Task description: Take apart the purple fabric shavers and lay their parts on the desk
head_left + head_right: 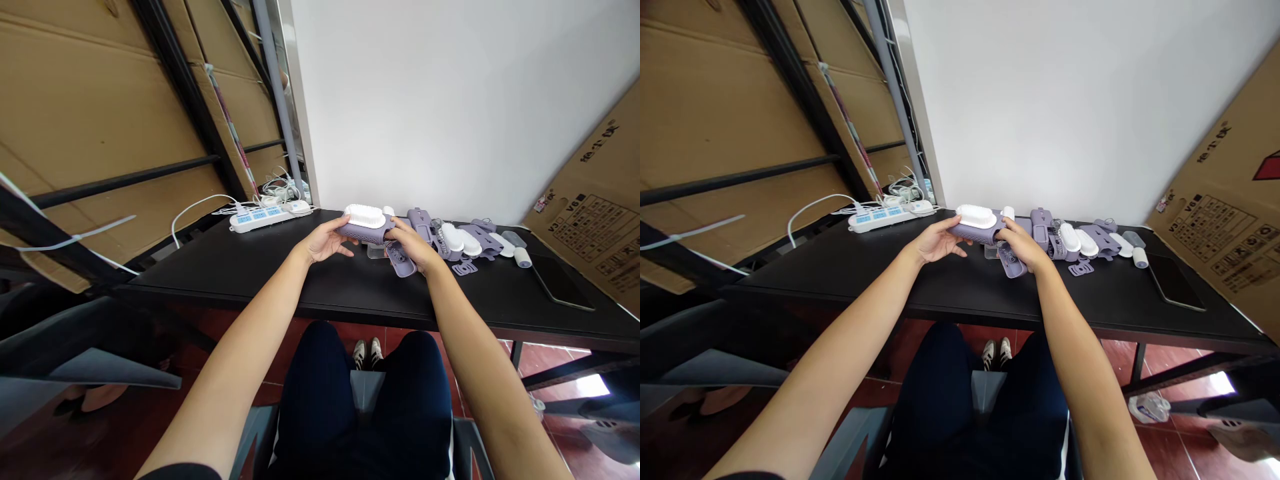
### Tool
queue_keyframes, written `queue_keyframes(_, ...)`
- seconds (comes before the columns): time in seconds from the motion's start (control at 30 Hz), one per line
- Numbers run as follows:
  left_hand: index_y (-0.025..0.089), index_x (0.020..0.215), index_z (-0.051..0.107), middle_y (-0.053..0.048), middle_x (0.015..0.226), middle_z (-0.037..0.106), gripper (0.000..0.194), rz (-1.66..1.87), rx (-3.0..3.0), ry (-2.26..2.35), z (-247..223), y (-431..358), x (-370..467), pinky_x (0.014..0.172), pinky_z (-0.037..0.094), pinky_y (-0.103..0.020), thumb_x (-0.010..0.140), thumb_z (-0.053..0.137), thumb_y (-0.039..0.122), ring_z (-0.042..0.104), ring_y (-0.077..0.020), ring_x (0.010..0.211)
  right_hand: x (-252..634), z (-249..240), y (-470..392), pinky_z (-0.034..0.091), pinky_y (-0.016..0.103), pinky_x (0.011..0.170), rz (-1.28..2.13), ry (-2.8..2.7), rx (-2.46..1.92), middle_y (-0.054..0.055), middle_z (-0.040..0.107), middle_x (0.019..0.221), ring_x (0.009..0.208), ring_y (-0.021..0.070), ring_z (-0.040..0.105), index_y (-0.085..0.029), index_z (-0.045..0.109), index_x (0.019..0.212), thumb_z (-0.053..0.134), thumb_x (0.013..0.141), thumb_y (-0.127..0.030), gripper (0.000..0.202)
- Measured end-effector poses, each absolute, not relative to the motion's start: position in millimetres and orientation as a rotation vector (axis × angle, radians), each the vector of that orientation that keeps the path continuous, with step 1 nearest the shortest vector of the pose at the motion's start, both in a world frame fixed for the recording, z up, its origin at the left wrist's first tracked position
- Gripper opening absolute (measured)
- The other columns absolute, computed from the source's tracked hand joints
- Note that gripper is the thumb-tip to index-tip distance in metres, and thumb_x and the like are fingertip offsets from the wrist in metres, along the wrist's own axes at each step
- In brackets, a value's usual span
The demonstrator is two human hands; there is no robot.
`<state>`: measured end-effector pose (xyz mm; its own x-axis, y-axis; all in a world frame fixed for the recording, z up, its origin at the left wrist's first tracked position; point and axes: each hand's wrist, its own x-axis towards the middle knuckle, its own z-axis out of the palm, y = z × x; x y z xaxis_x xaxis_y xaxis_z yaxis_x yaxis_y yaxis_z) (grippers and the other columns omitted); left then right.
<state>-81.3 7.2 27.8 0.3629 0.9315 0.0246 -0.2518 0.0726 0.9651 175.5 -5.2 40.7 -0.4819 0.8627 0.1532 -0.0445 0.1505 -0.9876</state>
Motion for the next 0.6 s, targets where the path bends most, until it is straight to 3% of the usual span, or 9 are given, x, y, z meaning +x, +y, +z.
queue_keyframes(0.23,0.012,0.114,0.069,-0.01,0.09,0.07,0.034,1.085,1.081,0.761,31.5,7.3,-81.9,0.058,0.062,-0.033,0.1,0.058,0.042,0.068,-0.0212,0.076,172.7,38.4,-5.8,0.049,0.026,0.058,1.385,-1.683,-0.749,0.001,0.062,0.096,0.073,0.0194,0.061,-0.024,0.058,0.114,0.069,0.074,-0.05,0.049)
queue_keyframes(0.43,0.012,0.113,0.068,-0.009,0.084,0.068,0.034,1.127,1.051,0.763,31.4,8.7,-82.5,0.055,0.061,-0.032,0.098,0.059,0.041,0.067,-0.0203,0.069,169.9,36.1,-6.0,0.047,0.024,0.058,1.371,-1.677,-0.727,0.001,0.066,0.094,0.073,0.0193,0.061,-0.023,0.055,0.128,0.071,0.075,-0.051,0.063)
queue_keyframes(0.6,0.012,0.109,0.068,-0.008,0.081,0.068,0.03,1.138,1.026,0.782,32.7,7.7,-81.5,0.052,0.06,-0.033,0.099,0.055,0.038,0.066,-0.0208,0.066,171.9,35.2,-3.7,0.05,0.025,0.059,1.454,-1.718,-0.716,0.004,0.067,0.093,0.071,0.0189,0.062,-0.021,0.061,0.11,0.07,0.075,-0.049,0.045)
